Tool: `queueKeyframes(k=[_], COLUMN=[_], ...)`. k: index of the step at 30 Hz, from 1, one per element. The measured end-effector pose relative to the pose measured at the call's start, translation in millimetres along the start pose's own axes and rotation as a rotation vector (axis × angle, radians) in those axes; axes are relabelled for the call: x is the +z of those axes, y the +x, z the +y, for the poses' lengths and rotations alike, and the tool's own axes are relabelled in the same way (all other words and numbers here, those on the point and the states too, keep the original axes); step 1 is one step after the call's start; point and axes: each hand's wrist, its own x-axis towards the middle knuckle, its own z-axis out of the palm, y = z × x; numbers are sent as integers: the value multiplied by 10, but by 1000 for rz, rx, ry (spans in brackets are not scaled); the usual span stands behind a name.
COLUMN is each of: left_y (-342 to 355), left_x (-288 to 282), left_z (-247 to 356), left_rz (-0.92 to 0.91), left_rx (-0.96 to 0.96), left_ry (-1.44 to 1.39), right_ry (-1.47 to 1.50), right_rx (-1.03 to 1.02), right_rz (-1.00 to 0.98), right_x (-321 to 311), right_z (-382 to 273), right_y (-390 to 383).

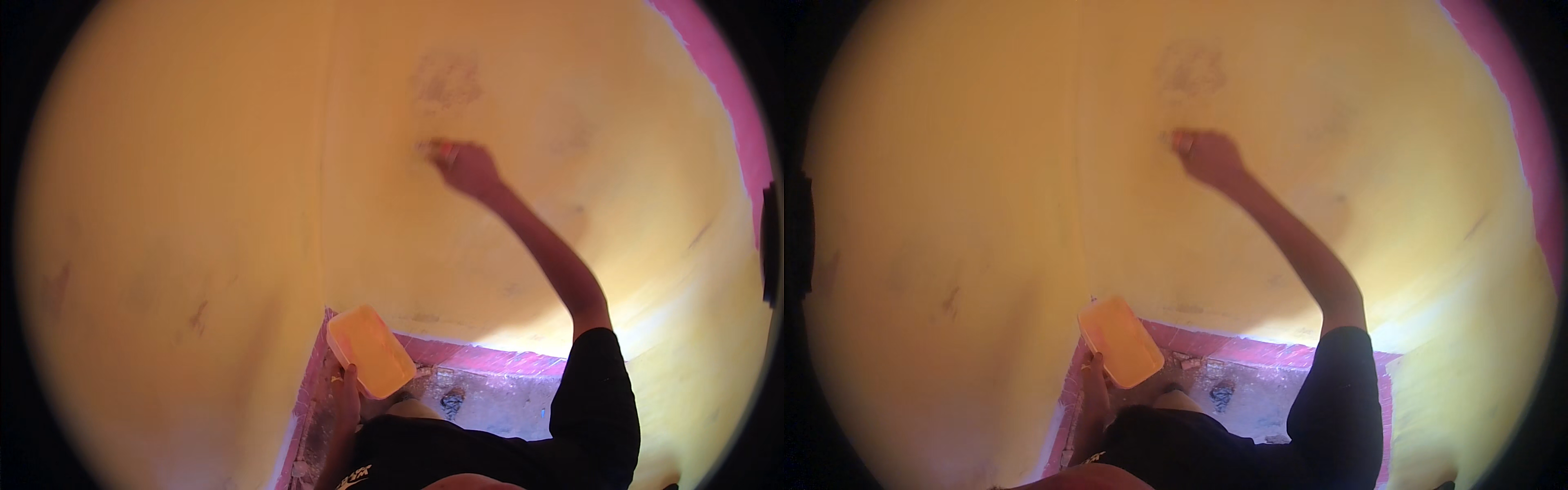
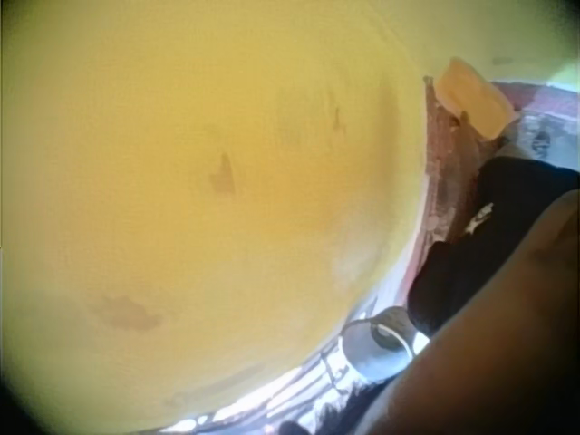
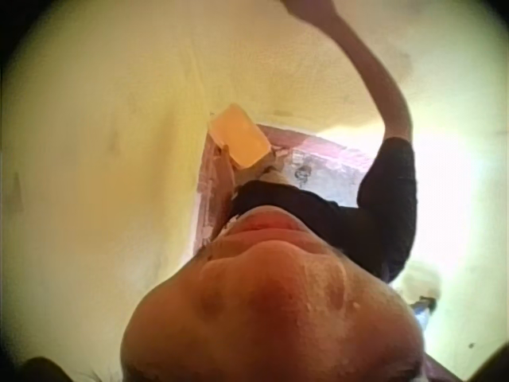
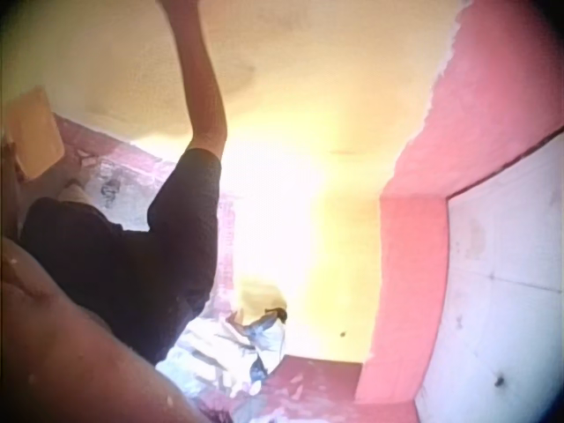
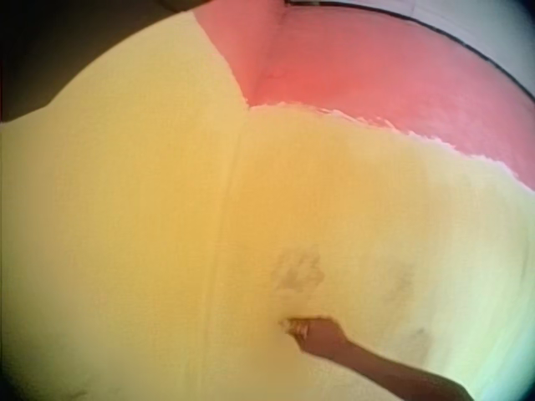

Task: The person paints the interior walls of a room using a brush, frequently dipping it into a small container of yellow paint.

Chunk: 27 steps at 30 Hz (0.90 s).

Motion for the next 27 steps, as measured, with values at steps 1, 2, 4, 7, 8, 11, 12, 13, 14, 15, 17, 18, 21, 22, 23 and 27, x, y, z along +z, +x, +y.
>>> queueKeyframes(k=[1, 2, 4, 7, 8, 11, 12, 13, 14, 15, 17, 18, 21, 22, 23, 27], left_y=[-18, -26, -56, -77, -51, 5, 16, 20, -5, -17, -70, -110, -123, -161, -155, -105], left_x=[29, 72, 137, 66, 48, -17, 15, 30, -2, 10, 46, 80, 141, 121, 120, 54], left_z=[73, 107, 132, 199, 167, 53, 51, 56, 70, 83, 137, 200, 272, 286, 296, 207], left_rz=[3, -4, -26, -7, -7, -9, -32, -43, -6, 7, 60, 97, 94, 88, 107, 143], left_rx=[23, 33, 45, 5, 29, 78, 88, 99, 79, 53, 3, -23, -26, -25, -19, -47], left_ry=[-21, -54, -106, 13, 16, 13, 4, -5, -6, -7, 0, 11, 32, 43, 98, 215], right_ry=[-68, -145, -254, -71, -137, -254, -426, -580, -575, -545, -491, -388, -192, -130, -54, 185], right_rx=[22, 36, -37, -47, -20, 128, -129, -297, -288, -382, -394, -356, -285, -267, -242, -51], right_rz=[48, 131, 395, 650, 644, 377, 621, 658, 568, 564, 408, 313, 141, 92, 55, -194], right_x=[-355, -687, -1181, -1939, -1973, -1590, -1121, -702, -307, 45, 688, 948, 1601, 1718, 1813, 1764], right_z=[-18, -6, 295, -213, -249, -308, -65, 4, -157, -214, -443, -542, -565, -620, -612, -446], right_y=[226, 424, 830, 947, 955, 925, 841, 695, 493, 251, -282, -522, -995, -1123, -1195, -1218])
